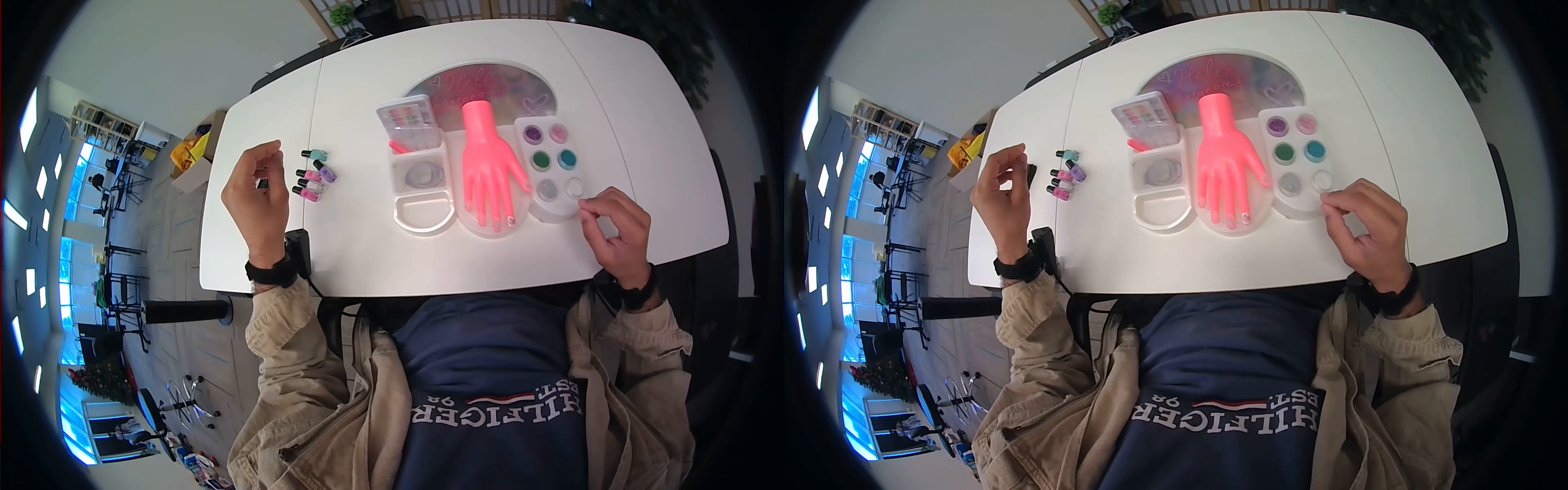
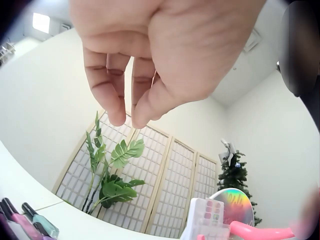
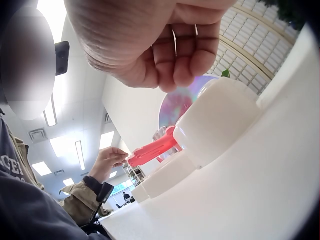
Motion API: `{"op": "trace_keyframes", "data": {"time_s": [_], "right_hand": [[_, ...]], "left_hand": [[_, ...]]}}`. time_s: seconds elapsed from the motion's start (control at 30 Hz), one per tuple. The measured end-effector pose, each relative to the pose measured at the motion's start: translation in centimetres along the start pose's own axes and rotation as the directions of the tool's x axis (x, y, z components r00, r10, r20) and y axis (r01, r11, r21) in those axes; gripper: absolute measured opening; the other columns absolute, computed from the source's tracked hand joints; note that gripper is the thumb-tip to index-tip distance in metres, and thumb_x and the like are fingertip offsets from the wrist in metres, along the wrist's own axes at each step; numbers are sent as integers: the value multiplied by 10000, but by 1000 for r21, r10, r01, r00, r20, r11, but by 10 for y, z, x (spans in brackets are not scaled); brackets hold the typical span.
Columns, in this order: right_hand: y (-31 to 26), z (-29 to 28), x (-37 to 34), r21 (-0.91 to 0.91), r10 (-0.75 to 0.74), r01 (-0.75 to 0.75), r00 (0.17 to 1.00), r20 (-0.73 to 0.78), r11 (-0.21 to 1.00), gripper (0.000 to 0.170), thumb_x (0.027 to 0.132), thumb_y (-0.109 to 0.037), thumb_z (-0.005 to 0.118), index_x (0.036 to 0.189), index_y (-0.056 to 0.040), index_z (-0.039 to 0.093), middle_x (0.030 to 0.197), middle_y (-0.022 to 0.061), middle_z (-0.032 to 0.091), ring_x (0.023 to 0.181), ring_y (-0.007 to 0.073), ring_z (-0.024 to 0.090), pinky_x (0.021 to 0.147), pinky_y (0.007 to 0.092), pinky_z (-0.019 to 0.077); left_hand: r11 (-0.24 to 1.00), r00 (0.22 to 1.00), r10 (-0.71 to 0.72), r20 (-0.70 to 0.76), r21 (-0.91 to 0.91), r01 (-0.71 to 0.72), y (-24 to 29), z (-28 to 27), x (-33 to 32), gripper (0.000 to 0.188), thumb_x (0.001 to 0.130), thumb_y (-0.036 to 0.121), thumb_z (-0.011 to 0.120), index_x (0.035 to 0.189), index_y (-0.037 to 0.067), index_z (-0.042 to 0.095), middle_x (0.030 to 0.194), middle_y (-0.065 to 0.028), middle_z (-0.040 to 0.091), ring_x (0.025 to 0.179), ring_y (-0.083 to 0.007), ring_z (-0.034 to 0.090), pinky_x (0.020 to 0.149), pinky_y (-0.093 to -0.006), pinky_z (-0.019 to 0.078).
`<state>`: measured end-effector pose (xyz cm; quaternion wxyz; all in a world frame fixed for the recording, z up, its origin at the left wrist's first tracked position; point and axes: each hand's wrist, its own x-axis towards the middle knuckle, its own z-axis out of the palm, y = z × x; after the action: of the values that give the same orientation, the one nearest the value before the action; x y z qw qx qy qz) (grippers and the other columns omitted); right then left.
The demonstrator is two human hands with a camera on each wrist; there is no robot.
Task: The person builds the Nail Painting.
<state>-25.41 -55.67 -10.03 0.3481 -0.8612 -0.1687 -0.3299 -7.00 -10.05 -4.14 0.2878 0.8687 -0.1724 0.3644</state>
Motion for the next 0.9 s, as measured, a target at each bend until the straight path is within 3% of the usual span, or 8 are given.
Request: {"op": "trace_keyframes", "data": {"time_s": [0.1, 0.3, 0.43, 0.47, 0.57, 0.77, 0.9], "right_hand": [[0, 0, 0, -1, -4, 4, 1000, -3, 1000, 192, 852, 146, 777, 1013, 42, 764, 829, 132, 731, 719, 252, 706, 656, 334, 539], [0, -1, 0, -12, -18, 18, 1000, -3, 1000, 204, 851, 148, 771, 1024, 42, 759, 836, 129, 728, 724, 248, 708, 664, 329, 543], [2, -1, -1, -8, -28, 28, 1000, -10, 1000, 218, 848, 154, 769, 1035, 41, 755, 840, 130, 729, 725, 246, 708, 668, 328, 545], [2, -2, -1, -5, -29, 29, 999, -14, 1000, 221, 848, 155, 769, 1038, 42, 755, 839, 130, 729, 726, 245, 709, 669, 328, 546], [3, -2, -2, 2, -36, 36, 999, -22, 999, 228, 851, 157, 768, 1047, 43, 753, 838, 132, 729, 727, 241, 710, 673, 327, 548], [5, -4, -3, 15, -49, 50, 998, -34, 999, 229, 860, 157, 764, 1060, 46, 751, 839, 132, 731, 724, 236, 711, 673, 324, 550], [5, -3, -3, 25, -50, 51, 998, -44, 998, 229, 860, 157, 763, 1060, 46, 750, 839, 131, 731, 722, 233, 712, 669, 322, 549]], "left_hand": [[989, 990, -141, 23, 37, 140, -12, -6, -2, 98, 1014, 19, 755, 1097, 34, 805, 922, -85, 827, 798, -156, 779, 732, -287, 617], [956, 941, -284, 182, 129, 264, -43, -3, -12, 121, 1017, 101, 780, 1103, 17, 791, 947, -114, 830, 808, -208, 795, 754, -323, 627], [910, 863, -400, 308, 247, 333, -59, 2, -19, 282, 977, 235, 838, 1149, 17, 790, 1086, -140, 845, 879, -262, 821, 803, -389, 637], [894, 829, -436, 350, 278, 353, -70, 3, -22, 407, 934, 311, 876, 1210, 25, 785, 1167, -174, 836, 941, -312, 827, 851, -427, 637], [883, 806, -438, 399, 358, 304, -76, 7, -29, 524, 873, 344, 924, 1254, 18, 772, 1195, -203, 825, 1022, -352, 819, 893, -447, 631], [839, 702, -539, 464, 369, 400, -64, 8, -27, 626, 775, 328, 990, 1249, -10, 761, 1194, -223, 819, 1095, -378, 800, 927, -444, 621], [896, 782, -428, 452, 325, 303, -66, 7, -30, 510, 754, 246, 995, 1140, 4, 766, 1092, -183, 808, 950, -342, 800, 858, -433, 615]]}}
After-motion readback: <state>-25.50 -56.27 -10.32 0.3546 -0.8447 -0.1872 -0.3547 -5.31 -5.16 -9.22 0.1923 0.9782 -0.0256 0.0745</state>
